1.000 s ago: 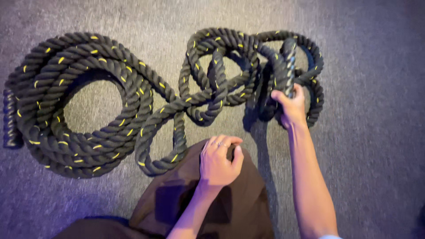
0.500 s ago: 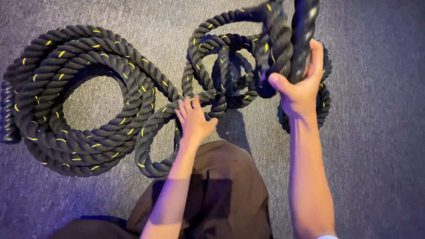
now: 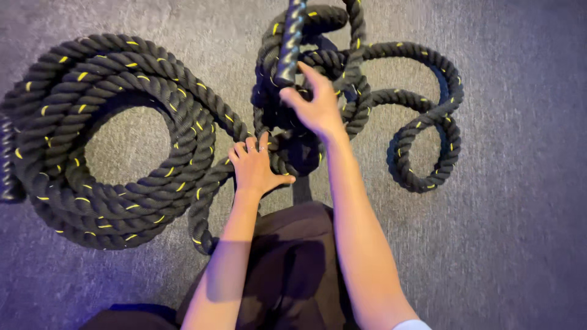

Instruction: The person sits on the gym floor and coils a thick black and yellow battle rope into neat loops. They repeatedly pull sections of the rope, form loops, and tuck the end to secure the coil.

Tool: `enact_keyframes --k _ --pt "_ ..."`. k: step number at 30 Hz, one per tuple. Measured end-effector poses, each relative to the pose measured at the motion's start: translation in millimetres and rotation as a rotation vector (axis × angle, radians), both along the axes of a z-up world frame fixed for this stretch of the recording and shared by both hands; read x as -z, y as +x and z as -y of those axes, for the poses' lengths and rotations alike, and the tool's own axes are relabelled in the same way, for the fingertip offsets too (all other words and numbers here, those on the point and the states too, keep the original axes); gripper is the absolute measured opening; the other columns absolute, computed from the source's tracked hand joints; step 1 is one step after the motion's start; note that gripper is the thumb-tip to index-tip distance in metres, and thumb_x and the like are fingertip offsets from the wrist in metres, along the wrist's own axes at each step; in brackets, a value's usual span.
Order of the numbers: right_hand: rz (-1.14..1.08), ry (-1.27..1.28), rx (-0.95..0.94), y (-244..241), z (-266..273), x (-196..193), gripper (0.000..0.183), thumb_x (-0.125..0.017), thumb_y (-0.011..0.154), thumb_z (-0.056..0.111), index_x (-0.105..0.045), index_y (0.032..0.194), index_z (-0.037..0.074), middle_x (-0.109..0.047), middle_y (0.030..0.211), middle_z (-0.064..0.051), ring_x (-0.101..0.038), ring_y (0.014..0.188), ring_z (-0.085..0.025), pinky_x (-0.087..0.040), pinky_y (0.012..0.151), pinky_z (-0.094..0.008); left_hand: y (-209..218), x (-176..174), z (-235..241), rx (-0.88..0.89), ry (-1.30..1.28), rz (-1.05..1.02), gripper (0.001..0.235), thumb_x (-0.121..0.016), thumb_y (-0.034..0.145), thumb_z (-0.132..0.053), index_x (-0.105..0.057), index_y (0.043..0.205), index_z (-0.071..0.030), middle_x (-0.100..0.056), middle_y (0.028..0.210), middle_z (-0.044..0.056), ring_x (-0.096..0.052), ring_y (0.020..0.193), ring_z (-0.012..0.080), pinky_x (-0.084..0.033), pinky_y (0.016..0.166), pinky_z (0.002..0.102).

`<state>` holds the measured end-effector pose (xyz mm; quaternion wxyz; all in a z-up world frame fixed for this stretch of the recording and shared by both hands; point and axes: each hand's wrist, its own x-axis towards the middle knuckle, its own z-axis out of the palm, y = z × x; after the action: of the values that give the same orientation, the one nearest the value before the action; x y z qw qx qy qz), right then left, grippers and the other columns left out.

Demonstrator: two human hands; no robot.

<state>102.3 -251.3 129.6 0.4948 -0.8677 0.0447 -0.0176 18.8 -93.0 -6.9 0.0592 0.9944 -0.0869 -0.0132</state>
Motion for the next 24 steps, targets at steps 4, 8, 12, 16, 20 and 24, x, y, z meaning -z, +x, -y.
enact_keyframes --k 4,8,12,16,20,24 --pt "0.171 0.118 1.018 9.1 89.4 103.7 0.063 -0.090 0.064 0.031 -0.072 0.122 0.013 -0.073 0.112 -0.010 -0.075 0.106 -0.025 -0.059 0.093 -0.036 -0.7 -36.3 -0.2 -0.009 -0.162 -0.254 0.148 -0.085 0.039 -0.082 -0.030 0.158 -0.014 -0.043 0.135 0.014 -0.036 0.128 0.0412 -0.024 0.110 0.055" --pt "-0.348 0.268 1.318 -26.0 122.8 192.6 0.084 -0.088 0.058 0.058 -0.061 0.127 0.018 -0.075 0.112 -0.011 -0.074 0.106 -0.030 -0.061 0.090 -0.043 0.7 -43.9 0.8 -0.022 -0.230 -0.298 0.146 -0.084 0.042 -0.082 -0.032 0.159 -0.011 -0.042 0.139 0.016 -0.033 0.132 0.0425 -0.021 0.113 0.057" --pt "-0.312 0.424 1.071 -7.3 126.0 237.8 0.084 -0.097 0.065 0.033 -0.062 0.134 0.000 -0.066 0.127 -0.024 -0.068 0.112 -0.037 -0.056 0.086 -0.056 -7.6 -42.7 11.5 0.067 -0.164 -0.230 0.152 -0.088 0.042 -0.078 -0.024 0.163 -0.015 -0.039 0.144 0.020 -0.029 0.140 0.0433 -0.015 0.115 0.065" --pt "-0.009 0.594 1.079 18.0 132.3 211.6 0.088 -0.076 0.072 0.001 -0.040 0.151 0.016 -0.064 0.115 -0.018 -0.076 0.063 -0.028 -0.064 0.060 -0.038 -6.4 -31.4 28.1 0.219 -0.200 0.012 0.148 -0.088 0.045 -0.073 -0.021 0.166 -0.018 -0.034 0.152 0.025 -0.025 0.146 0.0502 -0.014 0.114 0.075" --pt "0.528 0.021 0.787 4.9 122.1 122.6 0.042 -0.076 0.063 0.005 -0.060 0.101 0.013 -0.058 0.090 -0.012 -0.059 0.086 -0.025 -0.048 0.086 -0.034 4.9 -12.6 32.1 0.212 -0.297 0.181 0.132 -0.080 0.049 -0.071 -0.031 0.163 -0.024 -0.044 0.146 0.017 -0.042 0.137 0.0397 -0.028 0.111 0.067" --pt "0.746 0.024 0.374 -21.7 72.6 1.8 0.039 -0.062 0.069 -0.010 -0.057 0.103 0.006 -0.054 0.085 -0.012 -0.052 0.081 -0.018 -0.046 0.076 -0.031 11.6 -13.6 17.0 0.149 -0.573 0.304 0.109 -0.073 0.055 -0.054 -0.045 0.155 -0.020 -0.056 0.135 0.008 -0.055 0.125 0.0292 -0.040 0.105 0.049"
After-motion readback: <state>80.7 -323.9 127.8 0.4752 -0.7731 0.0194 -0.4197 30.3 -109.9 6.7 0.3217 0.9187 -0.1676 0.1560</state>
